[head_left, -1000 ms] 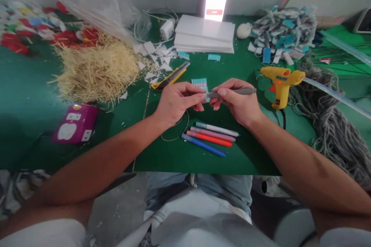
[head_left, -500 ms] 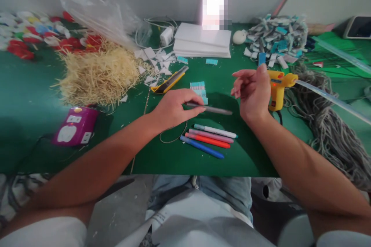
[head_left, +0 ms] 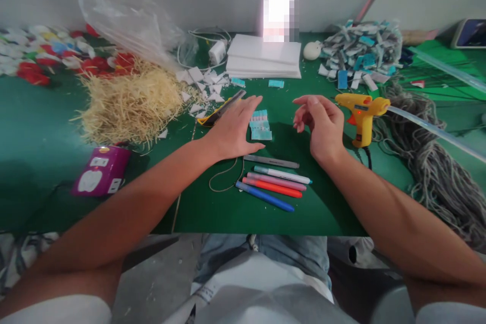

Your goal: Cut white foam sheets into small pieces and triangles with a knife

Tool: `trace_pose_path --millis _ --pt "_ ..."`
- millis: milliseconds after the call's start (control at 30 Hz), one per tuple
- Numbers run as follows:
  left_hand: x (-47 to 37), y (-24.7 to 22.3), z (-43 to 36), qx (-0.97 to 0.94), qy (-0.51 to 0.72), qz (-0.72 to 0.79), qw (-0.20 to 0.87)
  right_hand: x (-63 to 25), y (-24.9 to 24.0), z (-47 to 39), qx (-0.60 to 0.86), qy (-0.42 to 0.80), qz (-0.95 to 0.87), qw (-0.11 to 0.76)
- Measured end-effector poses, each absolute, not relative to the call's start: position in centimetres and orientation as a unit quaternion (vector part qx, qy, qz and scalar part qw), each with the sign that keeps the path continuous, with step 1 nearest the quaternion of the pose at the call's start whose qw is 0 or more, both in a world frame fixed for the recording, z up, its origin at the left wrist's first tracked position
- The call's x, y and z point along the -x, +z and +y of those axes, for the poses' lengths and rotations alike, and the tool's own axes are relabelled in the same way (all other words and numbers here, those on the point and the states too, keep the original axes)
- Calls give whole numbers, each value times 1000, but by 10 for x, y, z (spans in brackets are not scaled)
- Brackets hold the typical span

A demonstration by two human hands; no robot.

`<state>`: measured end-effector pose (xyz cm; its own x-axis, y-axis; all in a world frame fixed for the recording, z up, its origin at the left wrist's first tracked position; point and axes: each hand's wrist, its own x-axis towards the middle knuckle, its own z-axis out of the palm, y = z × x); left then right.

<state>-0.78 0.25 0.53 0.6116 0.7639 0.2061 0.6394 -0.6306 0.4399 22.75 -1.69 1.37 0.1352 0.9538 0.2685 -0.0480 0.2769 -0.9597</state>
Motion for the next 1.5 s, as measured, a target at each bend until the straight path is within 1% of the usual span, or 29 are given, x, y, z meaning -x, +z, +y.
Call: trace_pose_path --millis 133,233,367,467,567,667,733,833,1100,1267,1400,1500 --pt "6 2 7 -877 176 406 187 -228 14 -16 443 404 -514 613" --pt "4 7 11 -880 169 403 186 -228 15 -16 443 401 -524 607" --pt "-1 14 18 -897 138 389 155 -227 14 -16 444 396 -529 605" --pt "-9 16 19 -892 114 421 113 -227 13 -17 457 388 -531 599" --pt "-21 20 16 -860 99 494 83 -230 12 -16 500 358 -567 549" --pt "-33 24 13 -828 81 550 68 -232 9 -15 539 313 -638 452" --pt "-38 25 13 -820 79 563 65 -232 7 -15 546 300 -670 403" --pt "-39 23 14 -816 101 565 71 -231 6 -15 534 292 -701 372" --pt "-25 31 7 -817 117 546 146 -228 10 -19 552 252 -731 312" --pt "-16 38 0 -793 129 559 203 -229 14 -19 564 258 -729 291" --pt "-4 31 -2 -781 182 543 251 -230 16 -19 566 261 -733 273" --pt "1 23 -3 -757 232 518 323 -230 17 -21 565 252 -736 273"
